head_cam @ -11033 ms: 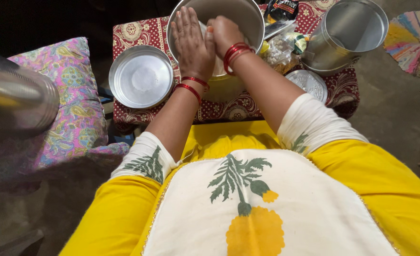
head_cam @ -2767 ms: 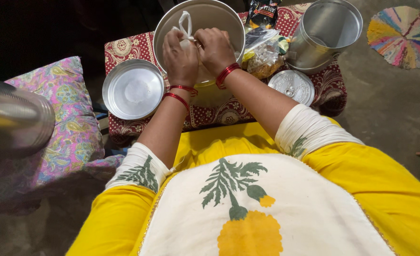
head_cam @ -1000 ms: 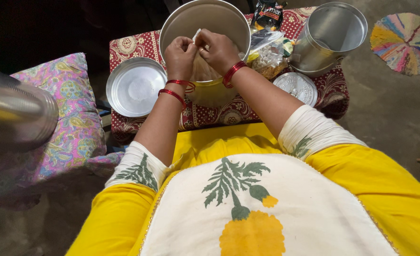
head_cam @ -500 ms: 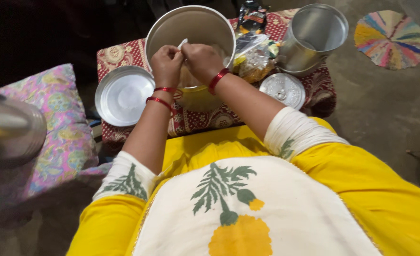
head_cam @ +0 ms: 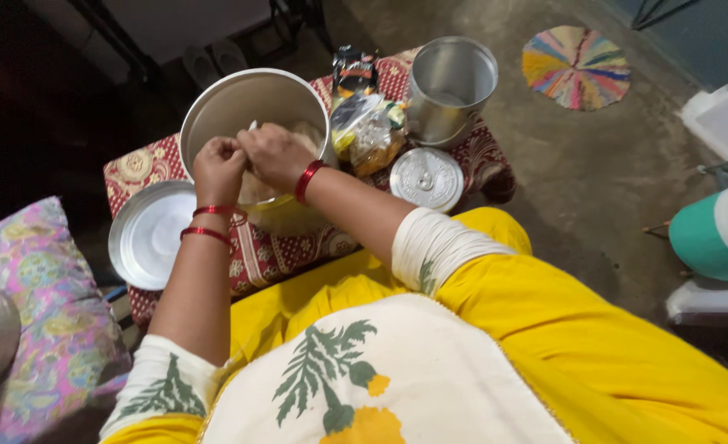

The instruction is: The person places several plastic-wrapped food items into a large metal container. They arrange the items by hand, pressing them down to fit more inside. The container remains open throughout the clip.

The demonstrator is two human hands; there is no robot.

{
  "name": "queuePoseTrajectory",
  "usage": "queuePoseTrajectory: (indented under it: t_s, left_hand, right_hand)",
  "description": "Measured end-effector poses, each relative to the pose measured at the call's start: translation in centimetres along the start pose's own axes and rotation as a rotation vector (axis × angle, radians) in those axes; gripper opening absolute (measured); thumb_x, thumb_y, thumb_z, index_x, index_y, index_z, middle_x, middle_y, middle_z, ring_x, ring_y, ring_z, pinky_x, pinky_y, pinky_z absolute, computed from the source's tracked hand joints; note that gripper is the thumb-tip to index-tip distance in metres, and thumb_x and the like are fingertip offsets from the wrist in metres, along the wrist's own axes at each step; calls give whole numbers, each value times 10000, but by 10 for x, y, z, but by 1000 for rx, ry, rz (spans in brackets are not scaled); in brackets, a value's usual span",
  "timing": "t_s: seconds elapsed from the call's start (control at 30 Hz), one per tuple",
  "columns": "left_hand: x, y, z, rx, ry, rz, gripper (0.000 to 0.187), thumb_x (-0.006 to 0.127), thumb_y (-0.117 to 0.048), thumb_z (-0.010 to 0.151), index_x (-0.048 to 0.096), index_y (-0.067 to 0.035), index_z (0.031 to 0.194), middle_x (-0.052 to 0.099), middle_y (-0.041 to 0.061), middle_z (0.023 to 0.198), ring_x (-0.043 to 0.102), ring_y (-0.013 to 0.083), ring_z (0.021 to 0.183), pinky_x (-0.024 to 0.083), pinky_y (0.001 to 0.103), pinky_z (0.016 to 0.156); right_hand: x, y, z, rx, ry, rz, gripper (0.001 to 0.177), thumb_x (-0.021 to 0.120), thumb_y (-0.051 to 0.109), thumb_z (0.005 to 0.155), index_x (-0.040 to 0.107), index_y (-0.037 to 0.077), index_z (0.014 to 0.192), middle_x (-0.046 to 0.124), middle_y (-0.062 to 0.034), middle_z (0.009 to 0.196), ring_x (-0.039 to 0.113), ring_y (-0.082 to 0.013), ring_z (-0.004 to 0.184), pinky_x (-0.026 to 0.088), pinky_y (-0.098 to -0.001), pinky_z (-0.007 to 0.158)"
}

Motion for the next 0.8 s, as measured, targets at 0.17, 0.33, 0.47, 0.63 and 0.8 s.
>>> queuePoseTrajectory:
  t_s: [0.17,0.33,0.47,0.63,0.8]
  left_hand:
    - [5,-1,-3,-48,35,25,165,696,-119,905,690,46,914,720,98,815,658,133,722,545,274,680]
    - [4,-11,-7,12,7,77,161,668,-111,911,658,43,862,680,86,760,616,128,676,522,274,646]
    - [4,-9,-9,1,-8,65,134,649,-99,902,647,29,863,658,68,734,590,123,649,495,272,620]
    - [4,-8,-6,63,-42,8,124,676,-104,907,654,16,882,669,59,787,604,113,708,504,257,661]
    - [1,-4,-7,145,-90,-48,177,731,-113,927,617,0,853,583,59,755,523,134,709,464,288,652]
  right_hand:
    - [-9,5,1,-104,63,-5,173,690,195,855,583,84,934,672,-98,843,671,-290,834,526,-432,830]
    - [-13,2,1,-101,54,57,216,692,247,871,572,90,957,670,-98,876,673,-296,877,528,-437,846]
    - [-13,-3,2,-38,57,58,255,704,254,888,557,69,983,662,-123,885,663,-327,886,524,-459,834]
    - [-28,-2,6,45,68,65,214,710,207,876,576,93,997,664,-118,899,665,-334,892,526,-479,809]
    - [-26,-2,9,64,171,89,226,699,150,816,635,126,1032,695,-116,956,667,-345,937,540,-479,825]
Point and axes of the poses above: each hand's wrist, its own z-axis towards the middle knuckle, its own x-axis out of the palm, y = z × x, the point moved 7 cm from there along z, towards the middle knuckle
